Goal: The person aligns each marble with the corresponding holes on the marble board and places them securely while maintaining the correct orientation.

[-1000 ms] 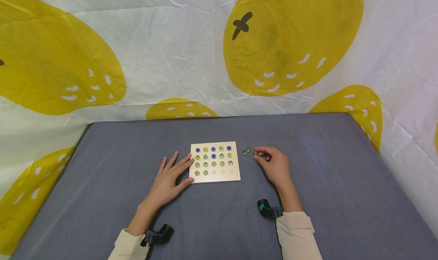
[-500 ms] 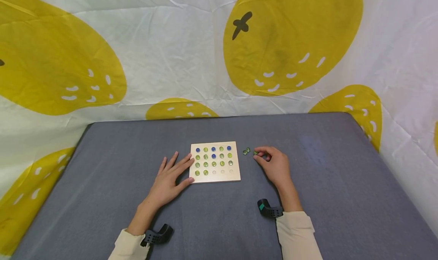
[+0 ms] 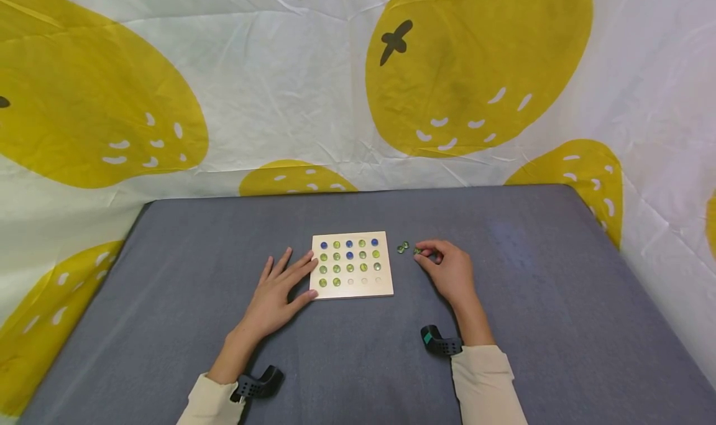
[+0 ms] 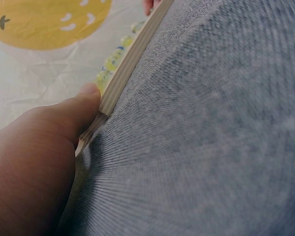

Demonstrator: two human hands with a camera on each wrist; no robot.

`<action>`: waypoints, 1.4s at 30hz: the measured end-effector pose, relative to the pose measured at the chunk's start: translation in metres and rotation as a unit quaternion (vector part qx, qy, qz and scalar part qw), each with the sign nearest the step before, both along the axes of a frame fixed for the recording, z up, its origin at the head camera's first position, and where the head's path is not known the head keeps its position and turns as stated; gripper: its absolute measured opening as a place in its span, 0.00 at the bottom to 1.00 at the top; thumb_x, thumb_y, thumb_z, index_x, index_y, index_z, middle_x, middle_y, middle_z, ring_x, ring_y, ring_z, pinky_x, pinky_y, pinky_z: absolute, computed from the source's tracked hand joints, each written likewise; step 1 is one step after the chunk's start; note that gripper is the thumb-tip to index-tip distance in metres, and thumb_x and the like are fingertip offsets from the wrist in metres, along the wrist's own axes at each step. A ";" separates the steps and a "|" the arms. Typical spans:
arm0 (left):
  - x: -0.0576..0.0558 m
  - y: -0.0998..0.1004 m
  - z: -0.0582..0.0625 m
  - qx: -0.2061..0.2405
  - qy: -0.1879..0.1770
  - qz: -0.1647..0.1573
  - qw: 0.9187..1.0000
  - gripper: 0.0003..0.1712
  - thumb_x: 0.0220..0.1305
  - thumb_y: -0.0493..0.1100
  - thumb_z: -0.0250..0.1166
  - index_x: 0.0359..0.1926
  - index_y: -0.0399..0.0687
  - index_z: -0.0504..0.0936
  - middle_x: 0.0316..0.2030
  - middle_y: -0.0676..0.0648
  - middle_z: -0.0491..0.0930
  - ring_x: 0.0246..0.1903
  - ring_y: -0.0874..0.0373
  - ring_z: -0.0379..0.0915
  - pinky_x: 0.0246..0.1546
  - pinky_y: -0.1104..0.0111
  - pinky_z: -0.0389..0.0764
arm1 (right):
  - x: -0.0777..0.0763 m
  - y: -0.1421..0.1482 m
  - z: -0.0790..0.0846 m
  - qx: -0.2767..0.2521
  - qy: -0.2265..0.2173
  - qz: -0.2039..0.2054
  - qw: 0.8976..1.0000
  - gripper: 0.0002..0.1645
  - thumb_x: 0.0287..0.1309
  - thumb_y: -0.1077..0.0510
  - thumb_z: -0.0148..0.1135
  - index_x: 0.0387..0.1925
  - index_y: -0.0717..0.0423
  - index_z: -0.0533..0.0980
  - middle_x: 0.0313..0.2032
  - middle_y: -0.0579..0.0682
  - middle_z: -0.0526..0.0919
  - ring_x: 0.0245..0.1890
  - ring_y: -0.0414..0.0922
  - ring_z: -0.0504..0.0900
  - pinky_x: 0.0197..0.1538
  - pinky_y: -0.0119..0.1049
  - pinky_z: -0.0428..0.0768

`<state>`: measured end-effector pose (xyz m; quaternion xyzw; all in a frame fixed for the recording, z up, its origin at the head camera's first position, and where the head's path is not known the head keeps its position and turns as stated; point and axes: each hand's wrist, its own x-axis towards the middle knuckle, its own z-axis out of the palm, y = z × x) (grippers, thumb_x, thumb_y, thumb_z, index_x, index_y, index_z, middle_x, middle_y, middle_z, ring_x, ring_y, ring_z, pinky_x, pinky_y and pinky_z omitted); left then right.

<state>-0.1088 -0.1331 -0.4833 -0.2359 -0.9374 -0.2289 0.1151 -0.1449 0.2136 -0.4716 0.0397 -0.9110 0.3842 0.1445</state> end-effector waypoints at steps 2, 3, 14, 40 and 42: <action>0.000 0.000 0.000 -0.001 -0.001 0.000 1.000 0.35 0.64 0.61 0.60 0.70 0.58 0.66 0.69 0.54 0.62 0.71 0.44 0.46 0.68 0.44 0.39 | 0.000 0.000 0.000 0.000 -0.002 0.000 1.000 0.10 0.54 0.58 0.71 0.39 0.56 0.84 0.28 0.47 0.81 0.25 0.42 0.69 0.28 0.32 0.65; 0.000 0.000 0.000 -0.001 -0.001 0.000 1.000 0.35 0.64 0.61 0.60 0.70 0.58 0.66 0.69 0.54 0.62 0.71 0.44 0.46 0.68 0.44 0.39 | 0.000 0.000 0.000 0.000 -0.002 0.001 1.000 0.10 0.54 0.58 0.71 0.39 0.56 0.84 0.28 0.47 0.81 0.25 0.42 0.68 0.28 0.32 0.65; 0.000 0.000 0.000 -0.003 0.003 0.002 1.000 0.35 0.64 0.61 0.60 0.70 0.58 0.66 0.69 0.54 0.62 0.71 0.44 0.46 0.68 0.44 0.40 | 0.000 0.001 0.000 -0.004 -0.006 0.001 1.000 0.09 0.54 0.58 0.71 0.38 0.56 0.84 0.28 0.47 0.81 0.24 0.41 0.68 0.27 0.32 0.64; -0.001 0.000 0.000 -0.004 0.007 0.000 1.000 0.35 0.64 0.61 0.60 0.70 0.58 0.66 0.69 0.54 0.62 0.71 0.44 0.46 0.68 0.44 0.40 | -0.001 0.001 -0.002 -0.009 -0.001 -0.005 1.000 0.09 0.53 0.57 0.72 0.37 0.54 0.84 0.27 0.46 0.81 0.23 0.41 0.68 0.26 0.31 0.65; -0.001 0.000 0.000 -0.006 0.007 0.000 1.000 0.36 0.64 0.61 0.60 0.70 0.59 0.66 0.69 0.54 0.62 0.71 0.44 0.46 0.68 0.44 0.40 | -0.001 0.002 -0.002 -0.009 0.001 -0.004 1.000 0.09 0.53 0.57 0.72 0.37 0.54 0.84 0.27 0.47 0.81 0.23 0.41 0.68 0.26 0.31 0.65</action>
